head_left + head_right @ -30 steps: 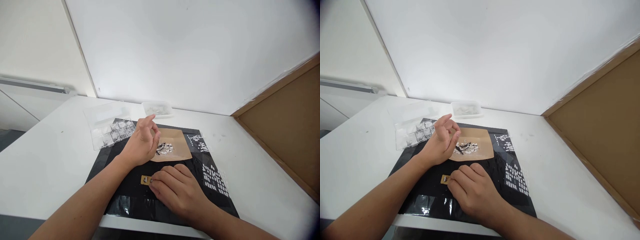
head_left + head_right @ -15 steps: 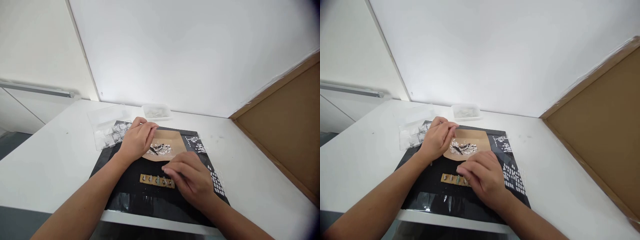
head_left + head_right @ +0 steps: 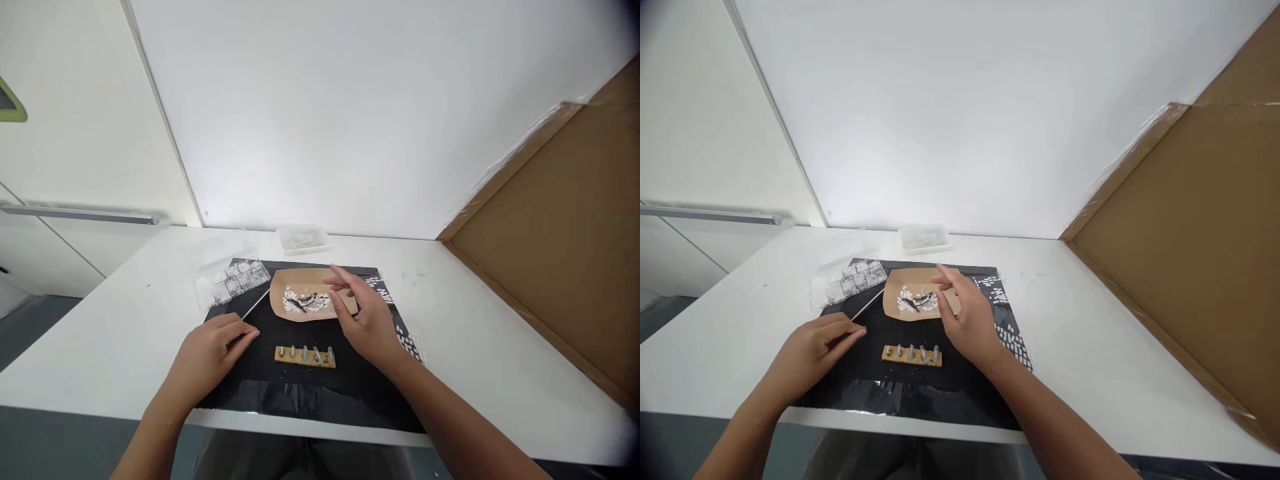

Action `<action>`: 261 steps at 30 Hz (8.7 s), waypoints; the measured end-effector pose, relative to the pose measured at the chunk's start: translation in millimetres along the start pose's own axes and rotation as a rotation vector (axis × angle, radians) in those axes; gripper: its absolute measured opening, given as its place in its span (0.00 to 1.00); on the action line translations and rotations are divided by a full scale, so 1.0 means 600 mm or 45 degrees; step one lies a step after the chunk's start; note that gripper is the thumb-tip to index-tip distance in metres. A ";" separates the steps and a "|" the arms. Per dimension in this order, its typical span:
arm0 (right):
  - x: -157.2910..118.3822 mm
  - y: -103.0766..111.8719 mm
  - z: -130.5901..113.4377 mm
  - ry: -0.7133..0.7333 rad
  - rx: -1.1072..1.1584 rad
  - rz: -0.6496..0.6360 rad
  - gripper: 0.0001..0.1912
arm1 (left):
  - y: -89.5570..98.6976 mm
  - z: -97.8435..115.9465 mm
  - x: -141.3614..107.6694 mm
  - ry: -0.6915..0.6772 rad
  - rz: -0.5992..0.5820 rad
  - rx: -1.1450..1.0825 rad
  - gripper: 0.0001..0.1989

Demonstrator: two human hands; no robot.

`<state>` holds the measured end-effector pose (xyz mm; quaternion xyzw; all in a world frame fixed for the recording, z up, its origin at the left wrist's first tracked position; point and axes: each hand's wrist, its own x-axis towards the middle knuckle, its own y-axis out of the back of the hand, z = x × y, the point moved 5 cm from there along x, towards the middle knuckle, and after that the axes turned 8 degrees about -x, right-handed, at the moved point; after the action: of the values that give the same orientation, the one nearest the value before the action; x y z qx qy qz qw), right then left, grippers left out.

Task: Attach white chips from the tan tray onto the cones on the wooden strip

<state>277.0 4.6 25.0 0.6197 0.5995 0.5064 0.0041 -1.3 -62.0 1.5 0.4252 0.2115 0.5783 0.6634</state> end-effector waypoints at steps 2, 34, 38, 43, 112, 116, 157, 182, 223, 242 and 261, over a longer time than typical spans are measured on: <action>0.001 -0.002 -0.005 0.065 -0.010 -0.005 0.15 | -0.012 -0.016 -0.012 0.079 0.027 0.058 0.16; -0.019 -0.016 -0.058 0.425 0.235 0.003 0.15 | -0.072 0.090 0.048 0.597 0.389 -1.402 0.23; -0.020 -0.013 -0.056 0.445 0.232 0.130 0.14 | -0.094 0.113 0.057 0.660 0.347 -1.533 0.24; -0.018 -0.006 -0.047 0.538 0.122 0.253 0.09 | -0.104 0.126 0.057 0.726 0.333 -1.640 0.24; 0.014 0.011 0.058 -0.165 -0.027 0.278 0.08 | -0.064 0.072 0.237 -0.291 -0.106 -0.471 0.28; 0.016 0.013 0.054 -0.166 -0.043 0.241 0.09 | -0.066 0.070 0.224 -0.362 -0.112 -0.238 0.26; 0.017 -0.018 0.065 -0.122 -0.157 0.091 0.07 | -0.072 0.107 0.189 -0.123 -0.501 -0.791 0.19; 0.007 -0.022 0.017 0.134 -0.589 0.341 0.09 | -0.071 0.123 0.186 -0.324 0.001 -0.366 0.19; 0.024 -0.039 0.009 0.136 -0.553 0.248 0.11 | -0.085 0.128 0.175 -0.224 0.013 -0.051 0.13; 0.022 -0.037 0.018 0.059 -0.483 0.267 0.09 | -0.093 0.125 0.175 -0.215 0.016 -0.170 0.12; 0.027 -0.036 0.001 0.127 -0.576 0.169 0.12 | -0.092 0.128 0.175 -0.199 -0.015 -0.069 0.12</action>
<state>257.8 23.2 21.7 0.6154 0.4283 0.6569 0.0800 115.8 14.5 21.3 0.4497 0.1458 0.5449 0.6925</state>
